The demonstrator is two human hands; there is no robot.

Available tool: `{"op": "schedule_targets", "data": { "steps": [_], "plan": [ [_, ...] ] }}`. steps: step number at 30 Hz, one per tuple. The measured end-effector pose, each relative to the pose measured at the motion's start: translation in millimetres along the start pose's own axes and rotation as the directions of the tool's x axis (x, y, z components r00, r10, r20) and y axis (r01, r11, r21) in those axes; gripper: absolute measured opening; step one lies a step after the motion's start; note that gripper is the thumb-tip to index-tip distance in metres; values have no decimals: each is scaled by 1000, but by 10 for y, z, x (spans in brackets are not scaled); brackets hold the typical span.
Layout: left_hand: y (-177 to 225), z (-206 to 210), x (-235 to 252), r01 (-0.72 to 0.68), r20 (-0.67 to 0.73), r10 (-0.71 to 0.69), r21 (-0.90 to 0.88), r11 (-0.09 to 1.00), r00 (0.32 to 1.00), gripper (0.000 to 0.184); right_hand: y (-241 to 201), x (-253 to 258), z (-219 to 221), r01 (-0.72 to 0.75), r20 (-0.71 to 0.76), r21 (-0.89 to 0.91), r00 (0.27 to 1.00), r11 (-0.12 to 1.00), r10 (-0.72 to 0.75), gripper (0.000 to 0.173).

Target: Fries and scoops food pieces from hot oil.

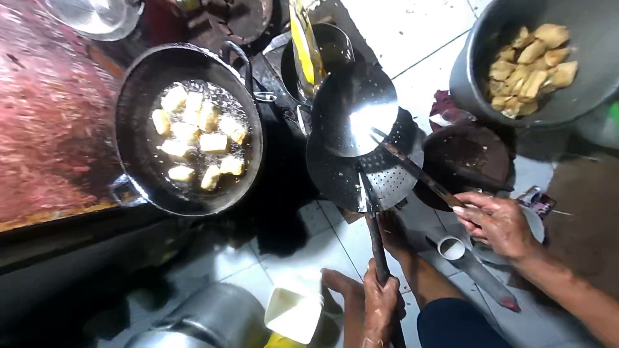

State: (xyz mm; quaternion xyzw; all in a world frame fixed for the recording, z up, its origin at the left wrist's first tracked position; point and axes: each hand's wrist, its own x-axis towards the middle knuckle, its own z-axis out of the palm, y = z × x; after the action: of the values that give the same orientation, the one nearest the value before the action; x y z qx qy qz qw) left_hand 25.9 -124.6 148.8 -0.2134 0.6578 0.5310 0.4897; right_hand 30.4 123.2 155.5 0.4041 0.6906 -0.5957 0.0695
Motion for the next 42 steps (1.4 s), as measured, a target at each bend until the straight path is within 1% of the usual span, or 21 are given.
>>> {"op": "schedule_targets", "data": {
  "steps": [3, 6, 8, 11, 17, 20, 22, 24, 26, 29, 30, 32, 35, 37, 39, 42],
  "plan": [
    [115, -39, -126, 22, -12, -22, 7, 1000, 1000, 41, -22, -84, -78, -35, -12, 14, 999, 999, 35, 22],
    [172, -142, -296, 59, -1, -59, -41, 997, 998, 38, -77, -119, -152, -101, -24, 58, 994, 993, 102, 21],
    [187, -221, -427, 61, -23, -61, -9, 998, 998, 36, -140, -113, -195, -131, -21, 92, 991, 987, 133, 20],
    [238, -303, -566, 37, -73, -32, 61, 997, 997, 35, -216, -52, -225, -102, -14, 127, 994, 987, 105, 18],
    [365, -338, -620, 44, -76, -40, 52, 998, 996, 38, -345, 12, -193, -13, -36, 97, 999, 995, 16, 17],
    [366, -447, -686, 9, -98, -8, 14, 1000, 995, 41, -379, -54, -11, 25, -50, 134, 999, 991, -19, 17],
    [348, -584, -768, -56, -159, 62, 42, 998, 985, 44, -439, -119, 161, 39, -58, 187, 998, 982, -28, 17],
    [415, -788, -893, -93, -224, 106, 64, 994, 969, 47, -507, -182, 341, 58, -53, 234, 997, 971, -47, 19],
    [523, -992, -1027, -134, -310, 126, -5, 991, 942, 46, -568, -234, 514, 75, -41, 259, 997, 963, -67, 19],
    [751, -1336, -1170, -168, -473, 87, -133, 977, 877, 40, -658, -261, 753, 99, -22, 268, 995, 958, -97, 19],
    [798, -1469, -1201, -180, -515, 72, -162, 970, 854, 37, -680, -269, 815, 102, -18, 265, 995, 959, -101, 19],
    [827, -1754, -1232, -245, -585, 96, -180, 953, 805, 31, -712, -278, 906, 109, 1, 247, 994, 963, -113, 20],
    [855, -2139, -1237, -344, -672, 168, -138, 929, 722, 22, -742, -262, 1015, 172, 34, 203, 983, 964, -183, 21],
    [853, -2362, -1197, -364, -726, 182, -100, 926, 663, 21, -789, -228, 1086, 247, 49, 142, 966, 959, -256, 20],
    [880, -2547, -1137, -343, -780, 171, -60, 937, 602, 23, -847, -179, 1170, 301, 48, 83, 951, 950, -306, 21],
    [950, -2809, -1010, -276, -820, 164, 8, 961, 548, 32, -947, -94, 1284, 356, 54, -6, 933, 934, -355, 25]
  ]
}}
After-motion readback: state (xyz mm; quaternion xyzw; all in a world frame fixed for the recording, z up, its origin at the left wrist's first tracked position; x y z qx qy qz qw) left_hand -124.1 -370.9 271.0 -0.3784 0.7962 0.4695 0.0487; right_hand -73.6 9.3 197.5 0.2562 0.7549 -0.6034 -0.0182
